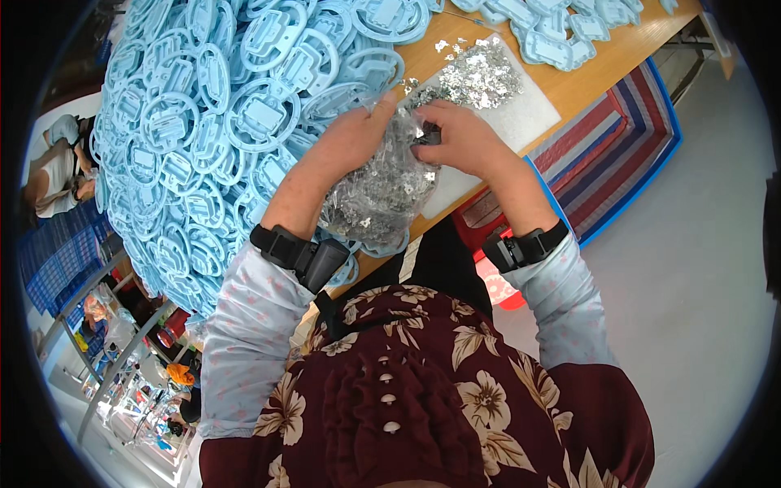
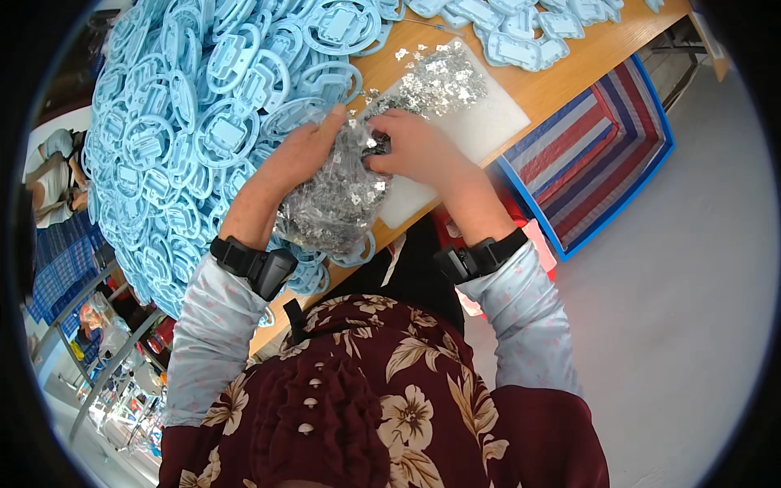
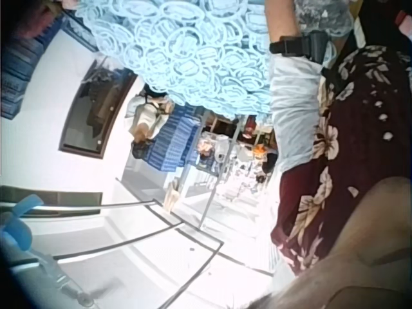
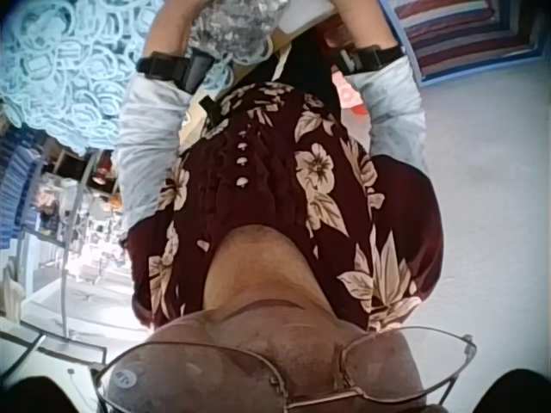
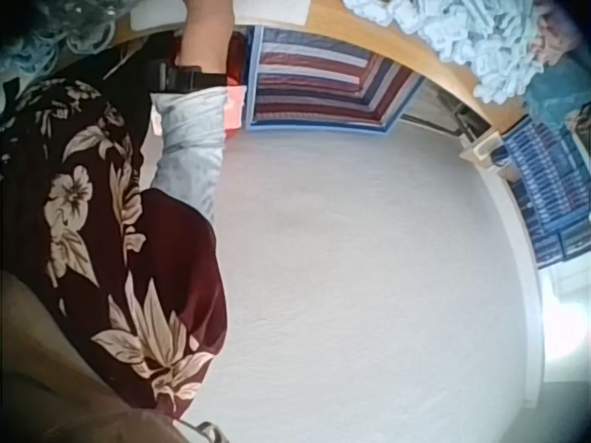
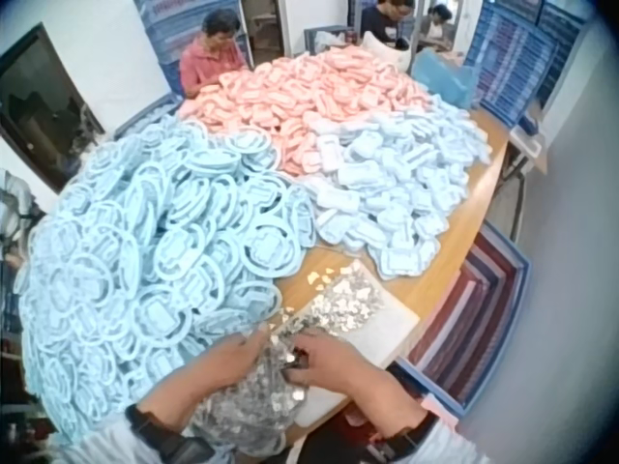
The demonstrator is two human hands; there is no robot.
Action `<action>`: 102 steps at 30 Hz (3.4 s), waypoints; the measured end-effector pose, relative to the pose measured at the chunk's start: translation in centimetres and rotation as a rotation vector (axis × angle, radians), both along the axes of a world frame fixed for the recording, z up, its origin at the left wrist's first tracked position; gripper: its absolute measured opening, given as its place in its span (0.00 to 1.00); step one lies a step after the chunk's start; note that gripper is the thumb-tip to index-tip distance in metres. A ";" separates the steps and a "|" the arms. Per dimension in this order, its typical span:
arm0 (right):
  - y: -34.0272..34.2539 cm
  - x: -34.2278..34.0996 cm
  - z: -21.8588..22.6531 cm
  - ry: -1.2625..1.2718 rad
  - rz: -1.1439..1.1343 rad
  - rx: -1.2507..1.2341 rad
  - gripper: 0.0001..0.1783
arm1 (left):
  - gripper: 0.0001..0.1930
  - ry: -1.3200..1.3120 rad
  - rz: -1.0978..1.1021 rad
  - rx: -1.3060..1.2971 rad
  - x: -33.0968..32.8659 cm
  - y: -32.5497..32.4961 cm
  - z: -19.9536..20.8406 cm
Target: Assembling small metal pins into blue plastic circular frames at a manufacturing workbench.
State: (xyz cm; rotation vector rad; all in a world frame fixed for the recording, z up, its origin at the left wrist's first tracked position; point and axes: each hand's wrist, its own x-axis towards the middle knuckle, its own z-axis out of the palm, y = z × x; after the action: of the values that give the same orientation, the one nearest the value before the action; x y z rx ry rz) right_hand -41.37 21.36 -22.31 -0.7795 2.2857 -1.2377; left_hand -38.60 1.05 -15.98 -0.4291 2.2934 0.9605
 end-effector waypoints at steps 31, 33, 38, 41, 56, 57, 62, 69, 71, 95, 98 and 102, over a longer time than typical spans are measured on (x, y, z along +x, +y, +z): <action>2.1 6.8 5.6 -0.935 -0.592 -0.305 0.16 | 0.33 0.234 0.120 0.060 4.6 -0.6 2.7; 2.3 7.3 5.3 -0.882 -0.582 -0.358 0.16 | 0.29 0.314 0.132 0.113 5.5 -0.7 3.2; 2.1 8.3 5.6 -0.776 -0.567 -0.369 0.18 | 0.24 0.530 0.143 0.287 7.6 -0.9 3.8; 2.0 8.8 6.0 -0.698 -0.554 -0.336 0.20 | 0.24 0.570 0.177 0.415 8.9 -1.2 4.0; -2.5 11.2 11.2 -0.021 -0.512 -0.308 0.17 | 0.29 0.753 0.281 0.786 13.7 -4.4 5.0; -2.8 11.0 11.1 0.023 -0.505 -0.295 0.17 | 0.29 0.753 0.277 0.792 13.9 -4.6 5.1; -3.4 10.3 12.7 -0.064 -0.515 -0.222 0.16 | 0.30 0.761 0.286 0.845 14.5 -5.2 5.6; -3.9 11.8 14.7 -0.097 -0.559 -0.365 0.13 | 0.31 0.789 0.288 0.886 15.0 -5.5 5.3; -3.2 12.2 14.4 -0.055 -0.539 -0.316 0.11 | 0.33 0.822 0.272 0.837 15.2 -5.6 5.5; -4.1 13.4 24.2 0.051 -0.285 -0.448 0.05 | 0.23 1.077 0.270 0.789 17.1 -4.2 9.6; -5.5 12.7 26.0 0.027 -0.151 -0.578 0.09 | 0.24 1.044 0.496 0.992 20.3 -6.0 13.0; -7.9 13.1 27.5 0.014 -0.012 -0.666 0.09 | 0.22 1.136 0.605 0.820 23.9 -7.2 16.9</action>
State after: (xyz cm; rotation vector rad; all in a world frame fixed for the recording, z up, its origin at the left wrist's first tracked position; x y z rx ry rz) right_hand -28.24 13.43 5.21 -0.9837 1.8771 -2.0378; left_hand -14.67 -6.17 0.96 -0.2087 2.3009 2.8616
